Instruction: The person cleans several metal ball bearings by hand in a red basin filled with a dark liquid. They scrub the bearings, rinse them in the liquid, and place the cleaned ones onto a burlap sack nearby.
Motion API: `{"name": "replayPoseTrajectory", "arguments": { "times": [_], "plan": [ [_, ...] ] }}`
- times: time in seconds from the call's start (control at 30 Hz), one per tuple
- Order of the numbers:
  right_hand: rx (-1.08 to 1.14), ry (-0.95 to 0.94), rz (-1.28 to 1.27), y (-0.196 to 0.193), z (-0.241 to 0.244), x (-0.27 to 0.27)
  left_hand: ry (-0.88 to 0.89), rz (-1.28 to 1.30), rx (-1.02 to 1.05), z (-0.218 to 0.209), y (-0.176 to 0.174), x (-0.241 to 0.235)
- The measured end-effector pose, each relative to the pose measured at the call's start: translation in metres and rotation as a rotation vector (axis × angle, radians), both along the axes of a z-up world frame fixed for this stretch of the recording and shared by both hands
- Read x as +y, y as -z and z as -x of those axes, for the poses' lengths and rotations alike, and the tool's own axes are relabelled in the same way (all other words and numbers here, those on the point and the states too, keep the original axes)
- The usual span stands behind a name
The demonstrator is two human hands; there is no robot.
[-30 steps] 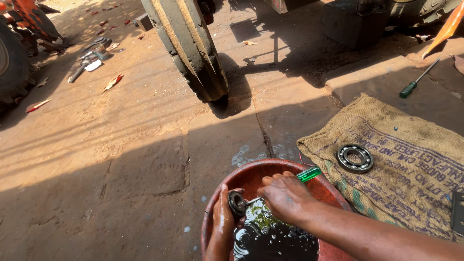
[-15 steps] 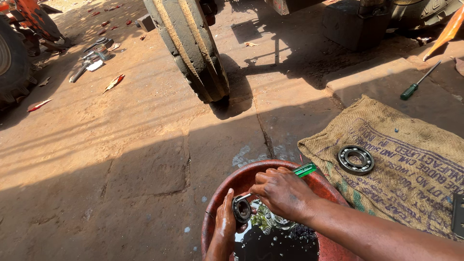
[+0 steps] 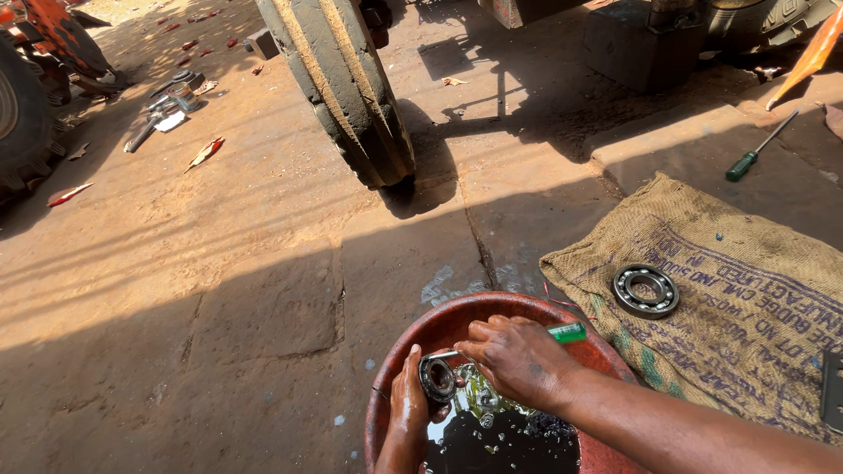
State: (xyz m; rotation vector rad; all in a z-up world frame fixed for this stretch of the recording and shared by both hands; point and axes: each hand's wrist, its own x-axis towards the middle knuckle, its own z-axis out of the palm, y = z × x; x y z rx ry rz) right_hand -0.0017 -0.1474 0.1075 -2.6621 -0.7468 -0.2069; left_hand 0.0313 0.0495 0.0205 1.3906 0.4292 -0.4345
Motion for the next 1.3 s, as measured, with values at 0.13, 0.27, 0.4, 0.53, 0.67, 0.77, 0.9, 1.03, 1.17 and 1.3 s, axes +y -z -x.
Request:
{"name": "replayPoseTrajectory", "arguments": {
  "times": [0.13, 0.27, 0.4, 0.53, 0.67, 0.77, 0.9, 1.03, 1.17, 1.3],
  "plan": [
    [0.130, 0.065, 0.065, 0.001, 0.005, 0.000, -0.008, 0.017, -0.045, 0.001, 0.010, 0.003],
    [0.417, 0.109, 0.149, -0.005, 0.001, 0.007, -0.003, 0.006, -0.101, 0.002, 0.016, 0.011],
    [0.680, 0.199, 0.135, -0.005, -0.002, 0.003, -0.019, -0.005, -0.086, 0.000, 0.023, 0.003],
    [0.837, 0.112, 0.046, 0.007, -0.008, 0.009, -0.023, 0.017, -0.137, 0.005, 0.021, 0.010],
    [1.063, 0.126, -0.235, 0.025, -0.013, 0.004, -0.049, 0.035, -0.151, 0.008, 0.015, 0.004],
    [1.249, 0.141, -0.426, 0.034, -0.014, 0.000, -0.072, -0.002, -0.114, 0.011, 0.011, 0.002],
    [0.851, 0.031, 0.002, 0.025, -0.018, -0.005, -0.099, 0.029, -0.100, 0.006, 0.009, 0.005],
    [0.598, 0.225, 0.155, 0.012, -0.017, -0.014, -0.070, 0.060, -0.092, 0.004, 0.018, 0.002],
    [0.450, 0.236, 0.119, 0.004, -0.015, -0.013, -0.077, 0.062, -0.039, 0.001, 0.022, 0.003],
    [0.487, 0.288, 0.086, 0.004, -0.015, -0.010, -0.061, 0.048, -0.074, 0.000, 0.019, 0.006]
  ]
}}
